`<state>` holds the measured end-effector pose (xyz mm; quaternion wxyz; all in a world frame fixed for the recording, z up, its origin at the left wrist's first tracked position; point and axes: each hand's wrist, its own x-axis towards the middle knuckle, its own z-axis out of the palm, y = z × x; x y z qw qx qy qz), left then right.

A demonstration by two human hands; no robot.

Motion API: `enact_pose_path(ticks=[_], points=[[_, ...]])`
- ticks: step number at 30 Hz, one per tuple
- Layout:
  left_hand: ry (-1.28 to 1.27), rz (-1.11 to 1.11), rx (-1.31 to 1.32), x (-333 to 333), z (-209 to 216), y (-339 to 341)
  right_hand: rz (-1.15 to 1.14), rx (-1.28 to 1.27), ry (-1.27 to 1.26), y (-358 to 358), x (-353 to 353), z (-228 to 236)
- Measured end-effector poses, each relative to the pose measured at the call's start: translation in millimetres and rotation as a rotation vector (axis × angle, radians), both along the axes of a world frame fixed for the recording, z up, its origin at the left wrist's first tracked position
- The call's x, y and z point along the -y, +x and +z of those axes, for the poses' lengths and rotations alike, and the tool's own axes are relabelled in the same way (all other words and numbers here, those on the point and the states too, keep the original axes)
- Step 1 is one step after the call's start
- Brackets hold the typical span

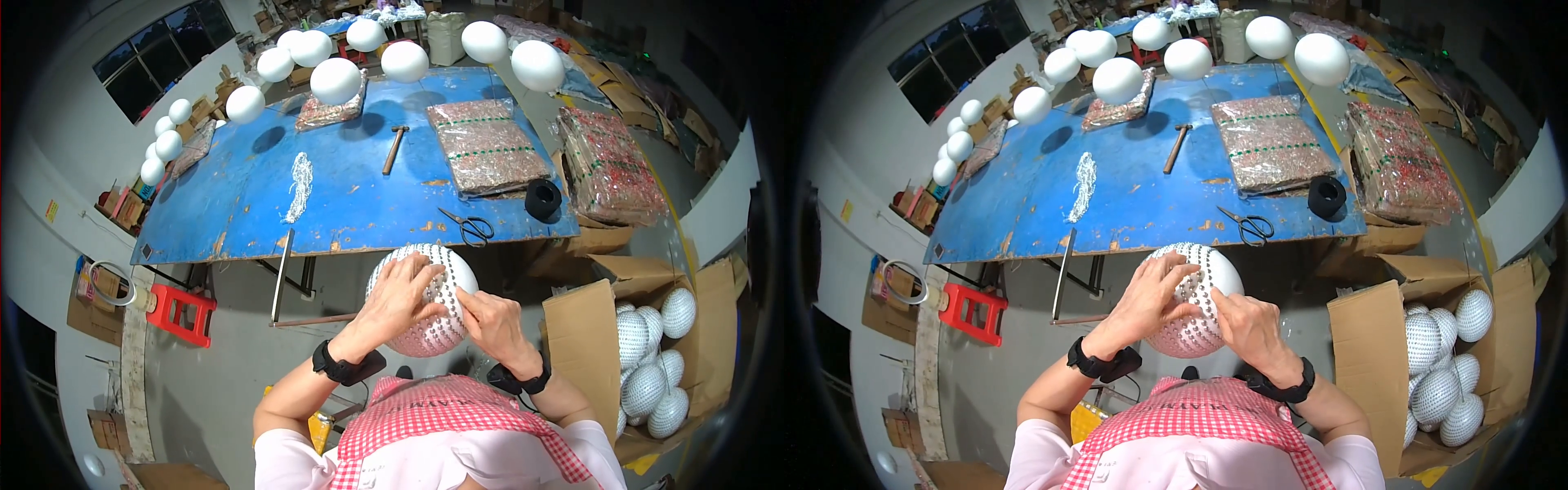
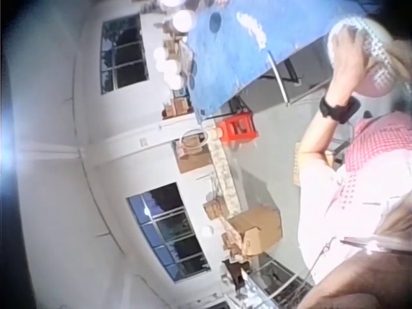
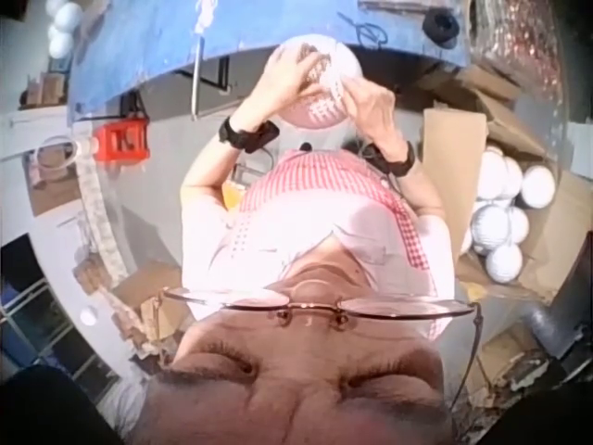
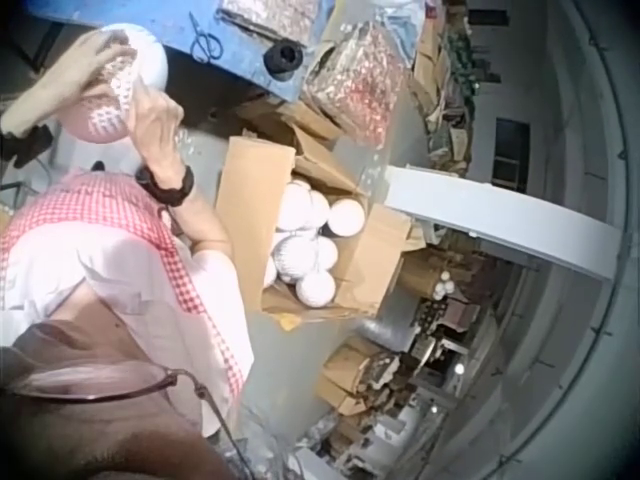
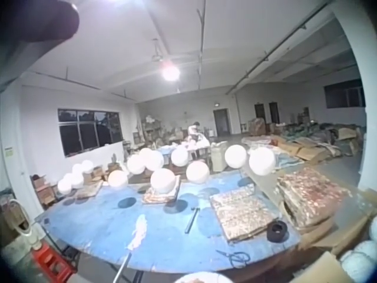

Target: The person wraps a strand of beads around a white sphere, pressing them into the surface, and then uses scissors to cut the strand.

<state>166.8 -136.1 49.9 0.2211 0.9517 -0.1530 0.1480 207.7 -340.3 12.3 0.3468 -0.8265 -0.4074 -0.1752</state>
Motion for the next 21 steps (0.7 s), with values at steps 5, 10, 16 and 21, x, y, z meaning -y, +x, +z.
enact_pose_path(ticks=[5, 10, 16, 21], points=[[-0.025, -0.026, -0.028, -6, -8, 7, 0.002, -0.005, 0.018, -1, 0, -2], [0.155, -0.069, -0.200, -2, 0, 3, -0.022, -0.013, -0.007, -2, 1, -4], [0.078, -0.068, -0.155, -2, -9, 2, -0.049, -0.058, 0.005, -5, 1, -4], [0.039, -0.072, -0.162, 4, -3, -4, -0.083, -0.122, 0.017, -11, 2, -2]])
